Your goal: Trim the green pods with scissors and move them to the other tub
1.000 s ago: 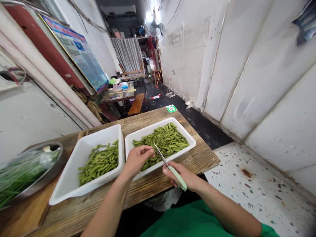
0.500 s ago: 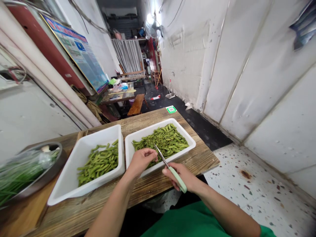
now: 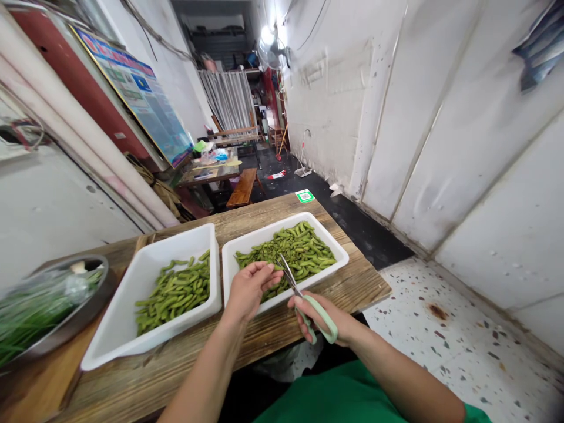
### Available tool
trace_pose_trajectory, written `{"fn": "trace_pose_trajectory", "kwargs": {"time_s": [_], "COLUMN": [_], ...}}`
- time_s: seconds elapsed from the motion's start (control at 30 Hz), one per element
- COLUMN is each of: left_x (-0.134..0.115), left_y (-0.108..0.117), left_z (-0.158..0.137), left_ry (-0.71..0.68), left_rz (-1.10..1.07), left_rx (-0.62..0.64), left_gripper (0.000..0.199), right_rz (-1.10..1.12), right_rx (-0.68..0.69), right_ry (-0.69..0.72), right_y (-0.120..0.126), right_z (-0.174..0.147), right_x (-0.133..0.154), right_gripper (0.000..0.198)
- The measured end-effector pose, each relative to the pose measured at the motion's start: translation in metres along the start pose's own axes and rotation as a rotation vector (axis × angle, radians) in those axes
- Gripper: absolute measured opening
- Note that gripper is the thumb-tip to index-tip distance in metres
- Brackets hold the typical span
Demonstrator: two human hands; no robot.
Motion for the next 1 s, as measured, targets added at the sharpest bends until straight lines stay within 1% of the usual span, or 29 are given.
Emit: {"fn": "trace_pose_trajectory", "kwargs": {"time_s": [0.27,0.33,0.37,0.4,0.47,0.5,0.53,0.57,0.6,0.63,0.67,0.7,0.73,0.8,0.83,0.87,0.9,1.0], "left_x": [0.011,0.009,0.006,0.0,-0.019,-0.03,-0.042,-0.052,-0.059,-0.065,-0.067,-0.066,-0.063,-0.049,-0.04,-0.032,-0.025,-0.013], "left_y": [-0.013,-0.011,-0.006,0.002,0.027,0.042,0.057,0.068,0.078,0.084,0.087,0.085,0.08,0.063,0.054,0.046,0.041,0.034], "left_z": [-0.012,-0.011,-0.01,-0.01,-0.011,-0.014,-0.017,-0.019,-0.021,-0.021,-0.02,-0.017,-0.012,0.0,0.005,0.01,0.015,0.024], "left_ry": [-0.044,-0.052,-0.074,-0.125,-0.309,-0.43,-0.533,-0.568,-0.562,-0.533,-0.494,-0.466,-0.443,-0.386,-0.349,-0.31,-0.279,-0.256], "left_rz": [0.08,0.099,0.125,0.176,0.389,0.554,0.779,1.035,1.256,1.435,1.575,1.675,1.752,1.879,1.937,1.99,2.036,2.102], "left_rx": [-0.019,-0.022,-0.045,-0.099,-0.302,-0.447,-0.584,-0.674,-0.74,-0.778,-0.755,-0.67,-0.525,-0.152,0.01,0.131,0.208,0.32], "left_gripper": [0.024,0.025,0.026,0.027,0.028,0.028,0.027,0.027,0.03,0.033,0.033,0.033,0.03,0.025,0.024,0.025,0.026,0.027], "right_rz": [-0.02,-0.033,-0.04,-0.042,-0.028,-0.014,-0.001,0.006,0.005,-0.004,-0.016,-0.031,-0.048,-0.078,-0.09,-0.1,-0.108,-0.121], "right_rx": [-0.065,-0.078,-0.08,-0.077,-0.066,-0.06,-0.054,-0.049,-0.044,-0.038,-0.033,-0.03,-0.028,-0.026,-0.022,-0.019,-0.018,-0.023], "right_ry": [-0.006,-0.004,-0.007,-0.009,-0.01,-0.008,-0.008,-0.01,-0.016,-0.023,-0.031,-0.036,-0.039,-0.031,-0.024,-0.017,-0.012,-0.015], "right_y": [-0.002,-0.002,-0.001,0.0,0.001,0.002,0.003,0.004,0.004,0.003,0.002,0.001,0.001,-0.001,-0.001,0.0,0.0,0.003], "right_z": [0.001,0.001,0.001,0.0,0.0,0.0,0.0,0.0,0.001,0.002,0.002,0.003,0.003,0.003,0.002,0.002,0.001,-0.001], "right_x": [0.001,0.0,0.0,-0.001,-0.003,-0.004,-0.005,-0.006,-0.007,-0.007,-0.007,-0.007,-0.006,-0.004,-0.003,-0.003,-0.002,-0.002], "right_gripper": [0.054,0.053,0.052,0.051,0.049,0.049,0.049,0.049,0.05,0.05,0.051,0.051,0.051,0.051,0.05,0.049,0.049,0.049]}}
Point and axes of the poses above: each hand's wrist, its own z-axis towards the middle knuckle, its own y-axis out of the back of the hand, x = y × z, the point moved 2 cm from there along z, towards the middle knuckle, and after that the axes turned 2 degrees about x, right-handed, at the moved point
